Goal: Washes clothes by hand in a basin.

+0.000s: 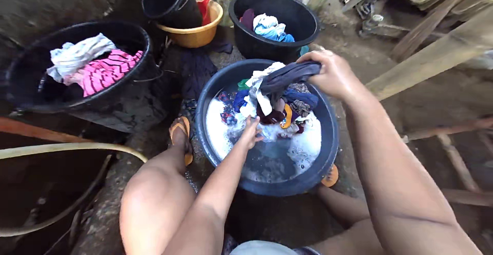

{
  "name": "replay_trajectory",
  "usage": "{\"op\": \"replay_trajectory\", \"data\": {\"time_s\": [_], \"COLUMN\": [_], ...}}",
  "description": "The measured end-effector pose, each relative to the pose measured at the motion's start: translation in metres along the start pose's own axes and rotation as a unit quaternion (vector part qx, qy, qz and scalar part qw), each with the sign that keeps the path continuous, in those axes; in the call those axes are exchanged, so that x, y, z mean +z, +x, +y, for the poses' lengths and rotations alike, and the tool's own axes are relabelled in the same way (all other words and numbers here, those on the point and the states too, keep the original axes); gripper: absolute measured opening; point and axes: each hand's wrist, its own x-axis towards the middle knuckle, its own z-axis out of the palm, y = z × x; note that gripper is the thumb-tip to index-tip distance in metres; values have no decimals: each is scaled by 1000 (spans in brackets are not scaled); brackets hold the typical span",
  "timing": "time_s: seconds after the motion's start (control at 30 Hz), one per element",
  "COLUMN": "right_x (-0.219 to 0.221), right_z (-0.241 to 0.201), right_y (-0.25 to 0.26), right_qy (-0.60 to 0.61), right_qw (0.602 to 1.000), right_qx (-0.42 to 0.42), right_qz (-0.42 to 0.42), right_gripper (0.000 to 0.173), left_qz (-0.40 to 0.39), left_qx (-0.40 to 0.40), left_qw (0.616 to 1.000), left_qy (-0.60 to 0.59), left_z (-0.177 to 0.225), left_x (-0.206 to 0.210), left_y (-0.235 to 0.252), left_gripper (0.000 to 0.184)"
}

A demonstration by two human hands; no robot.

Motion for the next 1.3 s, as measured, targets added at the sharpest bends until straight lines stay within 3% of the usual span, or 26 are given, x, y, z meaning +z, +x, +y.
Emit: {"op": "replay_trajectory", "data": {"time_s": [0.13, 0.23, 0.3, 0.4, 0.47, 0.53, 0.6, 0.63, 0.73, 0.8, 0.97, 1.07, 1.13, 1.17, 1.23, 1.3], "right_x": [-38, -25, 0, 65, 122, 176, 218, 233, 274, 295, 326, 338, 347, 341, 322, 299], "right_z": [-4, 24, 50, 94, 120, 127, 110, 96, 64, 61, 83, 89, 89, 84, 72, 62], "right_y": [-58, -100, -125, -158, -173, -183, -186, -184, -177, -173, -168, -166, -168, -168, -156, -133], "right_qy": [139, 190, 186, 192, 179, 146, 110, 93, 46, 40, 58, 82, 91, 82, 30, 19], "right_qw": [985, 970, 963, 933, 914, 907, 896, 887, 859, 845, 828, 791, 789, 784, 774, 796], "right_qx": [40, 110, 181, 301, 347, 349, 330, 320, 317, 341, 332, 337, 329, 319, 254, 223], "right_qz": [96, 99, 73, -35, -107, -183, -278, -320, -400, -410, -449, -504, -511, -526, -580, -563], "right_gripper": [46, 51, 45, 41, 48, 75, 102, 106, 101, 99, 90, 72, 62, 57, 54, 54], "left_qz": [-58, 52, 129, 149, 114, 83, 66, 48, 1, -3, -14, -38, -69, -83, -93, -94], "left_qx": [17, 8, 43, 130, 146, 111, 33, -11, -128, -162, -186, -206, -206, -207, -219, -219], "left_qw": [992, 997, 990, 945, 906, 893, 878, 856, 731, 683, 652, 624, 620, 621, 625, 636], "left_qy": [-106, -57, 24, 259, 380, 427, 472, 515, 670, 712, 735, 753, 754, 751, 744, 734], "left_z": [13, -1, -11, -10, -2, -4, -19, -25, -45, -60, -72, -73, -73, -73, -70, -68], "left_x": [16, 16, 2, -22, -32, -40, -52, -55, -50, -48, -49, -47, -52, -55, -59, -61], "left_y": [-17, -24, -22, -17, -19, -13, -7, -5, -5, 2, 30, 39, 39, 39, 40, 37], "left_gripper": [74, 59, 66, 44, 54, 77, 84, 84, 86, 87, 83, 82, 62, 52, 50, 50]}}
